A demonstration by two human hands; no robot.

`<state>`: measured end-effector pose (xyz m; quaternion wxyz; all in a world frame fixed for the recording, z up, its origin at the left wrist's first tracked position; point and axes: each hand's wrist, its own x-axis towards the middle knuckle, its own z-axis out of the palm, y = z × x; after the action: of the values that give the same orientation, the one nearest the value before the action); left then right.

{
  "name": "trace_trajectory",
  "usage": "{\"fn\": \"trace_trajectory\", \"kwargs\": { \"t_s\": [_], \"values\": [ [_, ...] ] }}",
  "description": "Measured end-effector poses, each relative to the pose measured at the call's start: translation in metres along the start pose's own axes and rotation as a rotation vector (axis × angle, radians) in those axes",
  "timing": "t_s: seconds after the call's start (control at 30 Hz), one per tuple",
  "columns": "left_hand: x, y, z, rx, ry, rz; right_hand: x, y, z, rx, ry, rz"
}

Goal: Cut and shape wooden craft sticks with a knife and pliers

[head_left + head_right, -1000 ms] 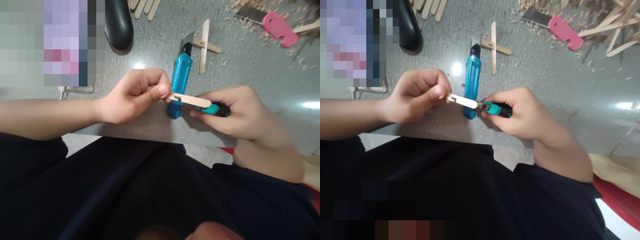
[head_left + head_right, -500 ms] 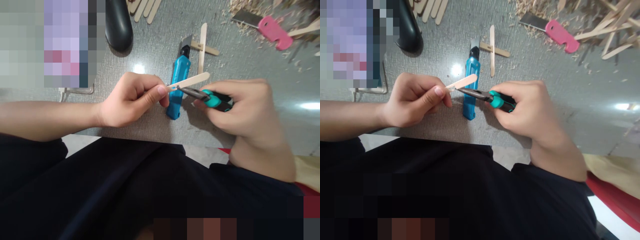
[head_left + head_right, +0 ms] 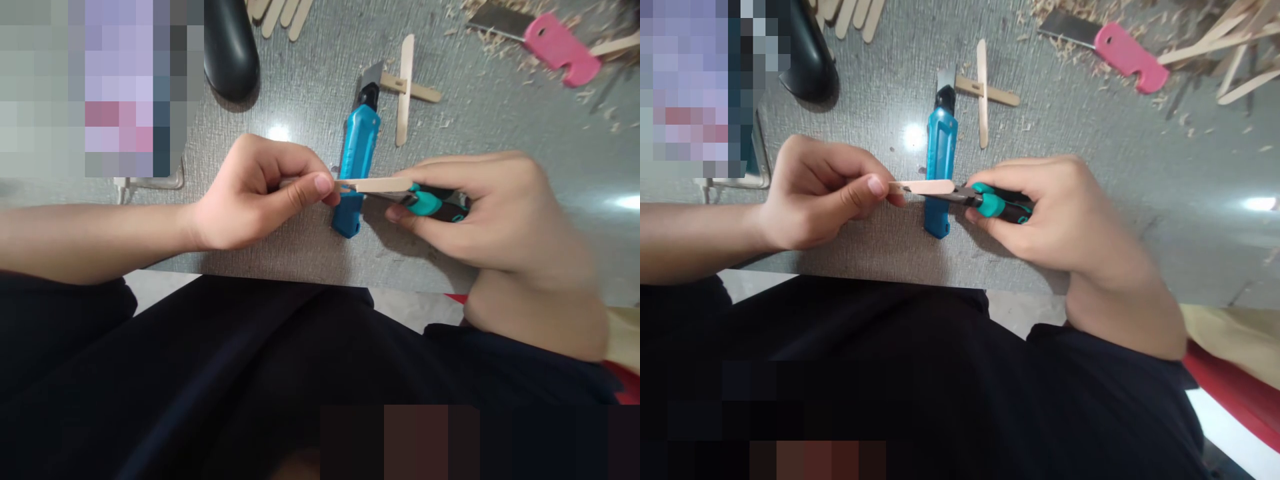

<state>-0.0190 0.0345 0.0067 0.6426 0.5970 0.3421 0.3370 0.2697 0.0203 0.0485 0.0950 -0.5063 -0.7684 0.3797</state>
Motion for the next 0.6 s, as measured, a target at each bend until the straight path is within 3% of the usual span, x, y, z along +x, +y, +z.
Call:
{"fn": "trace_trajectory", "kwargs": {
  "t_s": [0.43, 0.6],
  "values": [
    [-0.003, -0.004, -0.001, 0.146, 0.103, 0.086, -0.003, 0.003, -0.007, 0.109, -0.2, 0.116],
    [-0.004, -0.002, -0.001, 0.195, 0.077, 0.109, -0.003, 0.011, -0.01, 0.09, -0.247, 0.126]
  ]
}}
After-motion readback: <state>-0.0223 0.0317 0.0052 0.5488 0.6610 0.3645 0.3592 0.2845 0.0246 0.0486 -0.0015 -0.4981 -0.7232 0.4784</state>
